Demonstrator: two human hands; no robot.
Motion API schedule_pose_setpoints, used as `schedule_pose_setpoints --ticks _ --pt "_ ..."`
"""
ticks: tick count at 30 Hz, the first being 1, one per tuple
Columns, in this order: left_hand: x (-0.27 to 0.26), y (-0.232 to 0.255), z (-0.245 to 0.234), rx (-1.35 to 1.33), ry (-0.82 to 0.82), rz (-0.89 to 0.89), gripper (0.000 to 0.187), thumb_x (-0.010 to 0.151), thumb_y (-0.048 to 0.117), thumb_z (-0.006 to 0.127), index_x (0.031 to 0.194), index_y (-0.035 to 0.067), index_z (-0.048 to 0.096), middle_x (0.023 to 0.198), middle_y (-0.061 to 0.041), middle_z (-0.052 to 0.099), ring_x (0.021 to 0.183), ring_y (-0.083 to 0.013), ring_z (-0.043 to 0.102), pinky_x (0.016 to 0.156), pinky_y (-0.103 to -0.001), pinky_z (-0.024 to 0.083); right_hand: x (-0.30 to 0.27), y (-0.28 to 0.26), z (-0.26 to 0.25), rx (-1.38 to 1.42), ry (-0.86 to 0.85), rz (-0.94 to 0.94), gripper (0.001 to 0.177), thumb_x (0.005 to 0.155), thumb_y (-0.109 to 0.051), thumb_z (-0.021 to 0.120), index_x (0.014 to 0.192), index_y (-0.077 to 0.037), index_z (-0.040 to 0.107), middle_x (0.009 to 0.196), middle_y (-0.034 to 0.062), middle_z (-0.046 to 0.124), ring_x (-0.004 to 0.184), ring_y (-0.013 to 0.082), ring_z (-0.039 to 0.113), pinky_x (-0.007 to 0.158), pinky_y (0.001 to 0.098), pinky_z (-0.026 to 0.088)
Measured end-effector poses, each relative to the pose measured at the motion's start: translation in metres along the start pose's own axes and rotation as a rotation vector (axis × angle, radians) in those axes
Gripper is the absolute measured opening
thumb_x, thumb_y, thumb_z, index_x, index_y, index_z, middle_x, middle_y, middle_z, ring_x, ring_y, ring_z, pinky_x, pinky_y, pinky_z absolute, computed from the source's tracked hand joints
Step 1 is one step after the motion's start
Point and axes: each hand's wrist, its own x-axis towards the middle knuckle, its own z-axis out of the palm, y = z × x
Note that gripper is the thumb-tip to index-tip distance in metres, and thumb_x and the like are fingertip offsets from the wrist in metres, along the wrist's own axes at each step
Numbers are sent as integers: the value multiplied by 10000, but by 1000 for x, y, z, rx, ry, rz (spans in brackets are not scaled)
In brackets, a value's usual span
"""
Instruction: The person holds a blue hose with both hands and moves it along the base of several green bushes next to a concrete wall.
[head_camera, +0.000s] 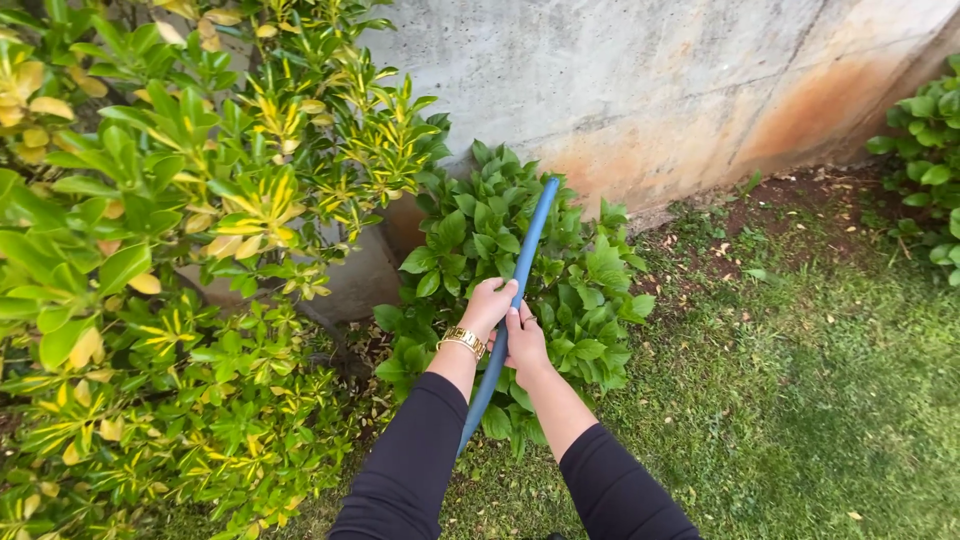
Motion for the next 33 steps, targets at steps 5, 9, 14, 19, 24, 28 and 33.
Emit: schedule_pose_setpoints --ticks 5,9,14,19,24,28,33 --pt "-43 35 8 7 -49 -30 687 894 516 600 1349 2 624 1317 -187 657 1304 -353 563 1089 -472 451 -21 -8 -7 22 51 -11 532 1041 -386 490 1554 -305 375 949 227 745 813 321 759 722 446 667" --pt "-26 17 30 54 -39 -20 540 889 501 583 1224 104 730 1168 -119 741 1227 -318 626 1008 -456 513 -20 -2 -13 35 91 -19 510 1041 -350 493 1539 -289 403 863 208 735 714 302 744 665 433 677" --pt "-29 12 37 83 -102 -31 528 893 516 574 1188 112 745 1116 -127 752 1202 -312 643 982 -433 529 -13 14 -20 60 114 -45 497 1045 -330 490 1536 -295 413 938 188 717 709 299 720 630 456 671" --pt "-41 13 30 104 -98 -21 491 902 522 556 1111 132 768 1005 -100 772 1144 -279 679 963 -421 546 -20 18 -19 -6 107 -47 496 1049 -346 483 1538 -309 406 1002 159 712 751 295 731 649 465 668" --pt "-54 3 21 145 -64 -4 430 924 506 540 789 181 786 899 -64 760 1080 -321 691 937 -419 545 -32 22 -17 -94 19 -29 521 1054 -406 451 1561 -349 350 1122 192 704 812 376 745 702 494 656" --pt "-66 -8 14 117 -32 44 477 935 469 515 603 199 726 784 -37 744 980 -320 705 895 -402 549 -35 27 -15 -105 -12 -5 502 1051 -391 454 1545 -380 367 1045 193 728 797 380 752 698 487 657" --pt "-77 -24 9 98 -26 -46 430 927 481 504 673 225 737 803 4 748 993 -276 707 899 -384 550 -27 42 -21 -152 -143 69 558 1015 -453 533 1532 -356 348 912 183 763 740 328 774 699 451 667"
